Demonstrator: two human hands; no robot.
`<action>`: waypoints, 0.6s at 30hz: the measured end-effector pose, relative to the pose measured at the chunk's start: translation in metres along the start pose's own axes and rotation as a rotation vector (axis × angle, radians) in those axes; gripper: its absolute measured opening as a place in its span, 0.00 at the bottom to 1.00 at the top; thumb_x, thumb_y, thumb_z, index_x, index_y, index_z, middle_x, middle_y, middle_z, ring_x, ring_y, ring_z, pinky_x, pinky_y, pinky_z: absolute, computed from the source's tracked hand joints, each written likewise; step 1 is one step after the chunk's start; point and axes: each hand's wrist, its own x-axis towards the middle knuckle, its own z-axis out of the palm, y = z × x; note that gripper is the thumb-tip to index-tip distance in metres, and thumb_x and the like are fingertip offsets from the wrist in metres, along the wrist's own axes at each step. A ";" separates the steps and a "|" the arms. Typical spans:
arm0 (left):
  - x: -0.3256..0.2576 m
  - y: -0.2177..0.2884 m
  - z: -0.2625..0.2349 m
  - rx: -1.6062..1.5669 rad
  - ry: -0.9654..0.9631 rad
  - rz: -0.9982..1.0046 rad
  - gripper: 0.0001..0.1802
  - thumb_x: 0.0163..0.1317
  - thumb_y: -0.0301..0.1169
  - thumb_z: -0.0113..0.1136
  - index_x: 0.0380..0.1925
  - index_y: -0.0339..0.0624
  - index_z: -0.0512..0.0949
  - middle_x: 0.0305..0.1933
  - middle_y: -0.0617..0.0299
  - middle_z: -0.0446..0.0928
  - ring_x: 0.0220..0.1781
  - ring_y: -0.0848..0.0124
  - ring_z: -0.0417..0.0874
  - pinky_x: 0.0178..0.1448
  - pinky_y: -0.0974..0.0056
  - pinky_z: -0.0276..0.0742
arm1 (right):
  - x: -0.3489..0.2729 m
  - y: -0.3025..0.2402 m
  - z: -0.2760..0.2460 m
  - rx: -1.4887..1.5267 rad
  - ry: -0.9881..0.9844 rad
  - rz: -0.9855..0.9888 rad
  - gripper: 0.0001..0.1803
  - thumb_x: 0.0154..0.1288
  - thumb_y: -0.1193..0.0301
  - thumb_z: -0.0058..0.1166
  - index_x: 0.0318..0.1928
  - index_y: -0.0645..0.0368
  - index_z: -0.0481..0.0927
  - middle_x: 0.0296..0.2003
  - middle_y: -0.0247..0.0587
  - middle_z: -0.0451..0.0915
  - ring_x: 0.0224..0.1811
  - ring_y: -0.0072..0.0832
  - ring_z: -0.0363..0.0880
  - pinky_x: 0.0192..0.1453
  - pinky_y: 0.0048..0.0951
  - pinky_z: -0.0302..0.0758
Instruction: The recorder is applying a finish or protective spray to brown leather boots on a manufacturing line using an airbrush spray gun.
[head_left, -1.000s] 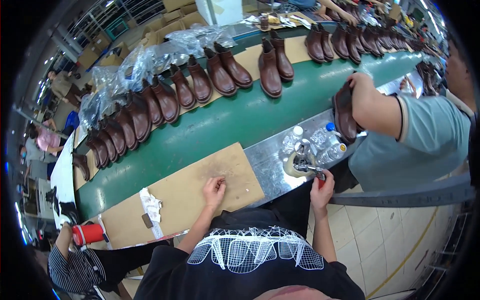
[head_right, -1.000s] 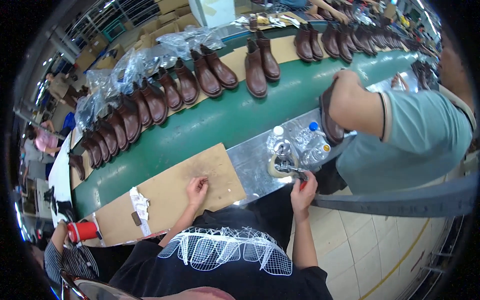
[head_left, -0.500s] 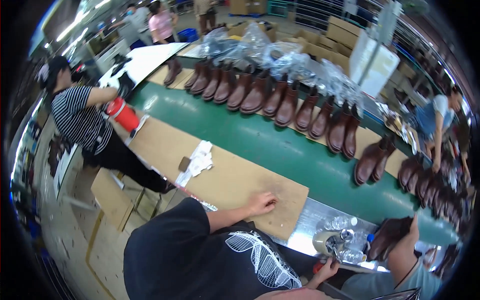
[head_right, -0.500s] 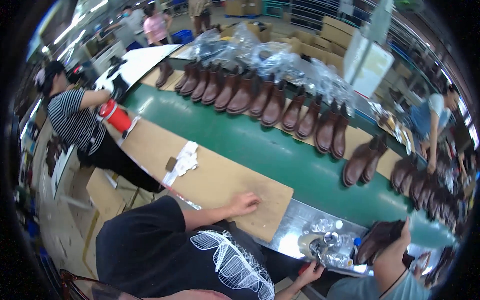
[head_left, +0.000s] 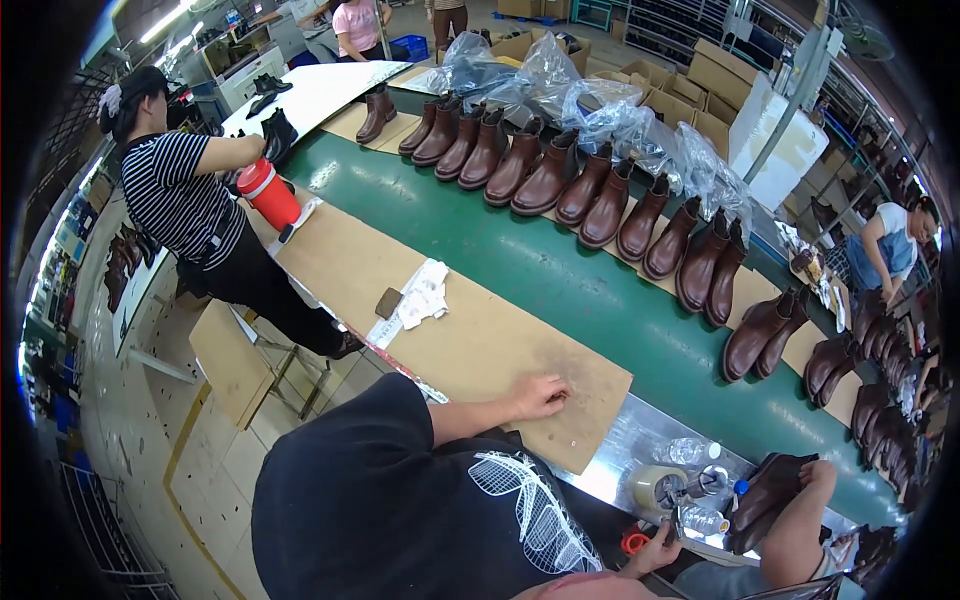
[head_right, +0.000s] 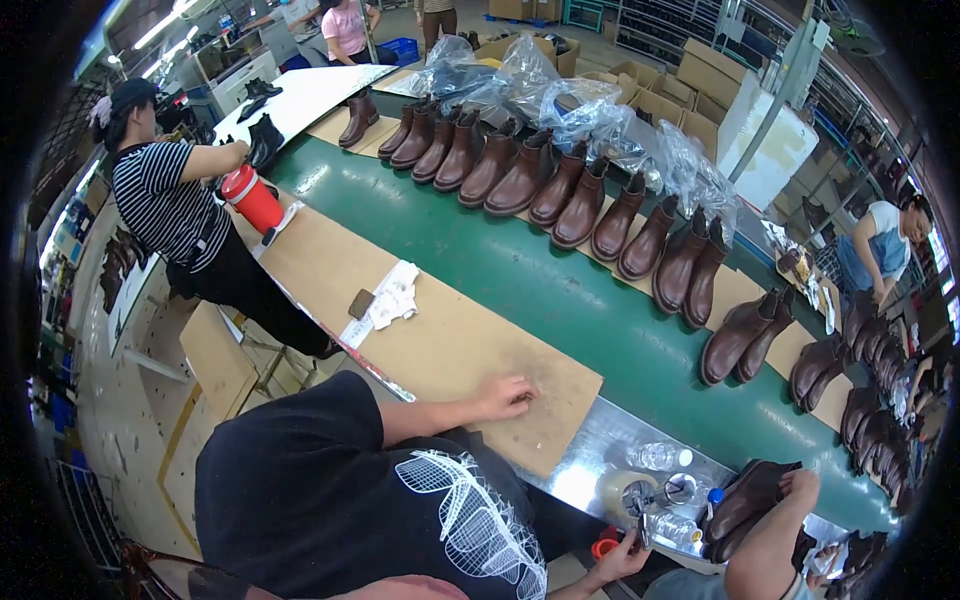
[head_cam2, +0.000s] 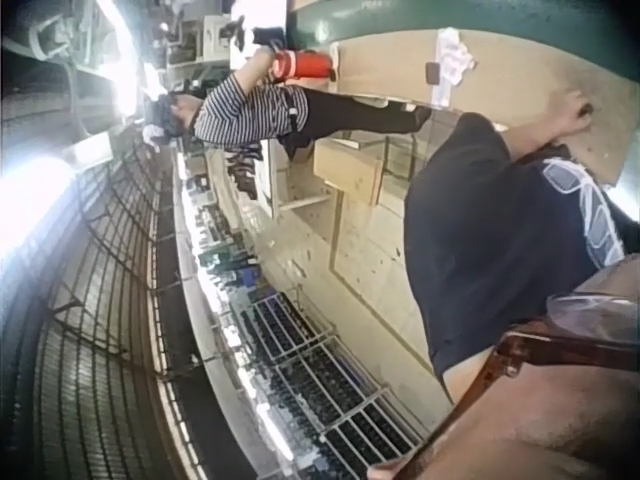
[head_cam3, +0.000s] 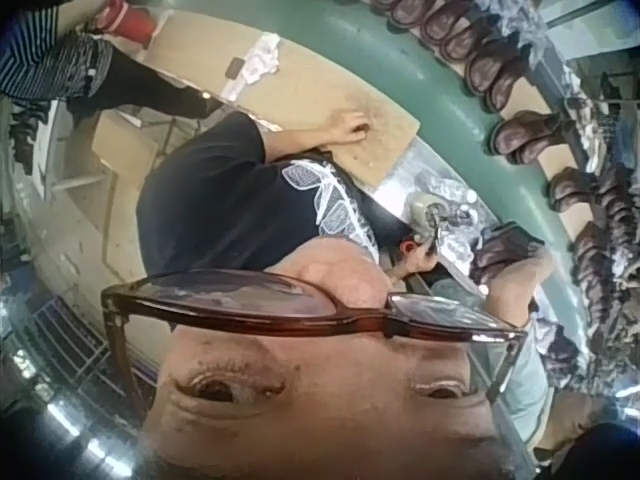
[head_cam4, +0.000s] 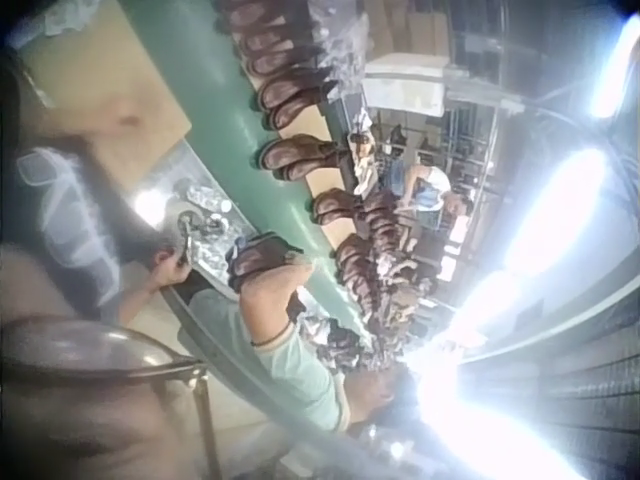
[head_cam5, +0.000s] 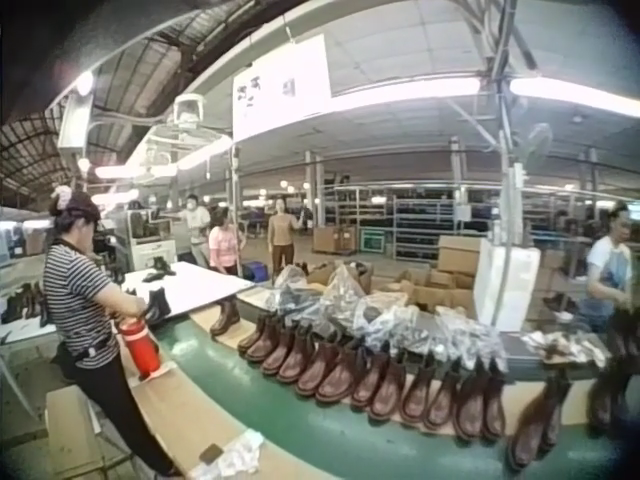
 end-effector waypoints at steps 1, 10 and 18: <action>-0.001 0.000 0.000 0.010 0.014 0.022 0.08 0.54 0.31 0.59 0.36 0.48 0.79 0.32 0.63 0.76 0.35 0.64 0.81 0.37 0.60 0.78 | 0.000 -0.004 -0.002 -0.008 -0.018 0.003 0.17 0.67 0.75 0.57 0.53 0.72 0.75 0.41 0.46 0.82 0.39 0.29 0.79 0.46 0.31 0.76; -0.003 -0.002 0.003 -0.041 -0.009 -0.014 0.10 0.54 0.31 0.60 0.37 0.48 0.80 0.33 0.63 0.77 0.33 0.64 0.81 0.36 0.60 0.78 | -0.016 -0.055 -0.017 0.153 0.066 0.022 0.24 0.69 0.74 0.54 0.61 0.72 0.66 0.44 0.44 0.76 0.42 0.29 0.73 0.48 0.31 0.72; 0.081 0.008 0.024 -0.665 -0.157 -0.508 0.13 0.62 0.32 0.60 0.44 0.38 0.81 0.36 0.65 0.82 0.31 0.79 0.79 0.34 0.70 0.76 | -0.023 -0.167 -0.016 0.209 -0.192 -0.112 0.17 0.71 0.66 0.47 0.55 0.61 0.67 0.41 0.37 0.77 0.33 0.15 0.66 0.33 0.18 0.63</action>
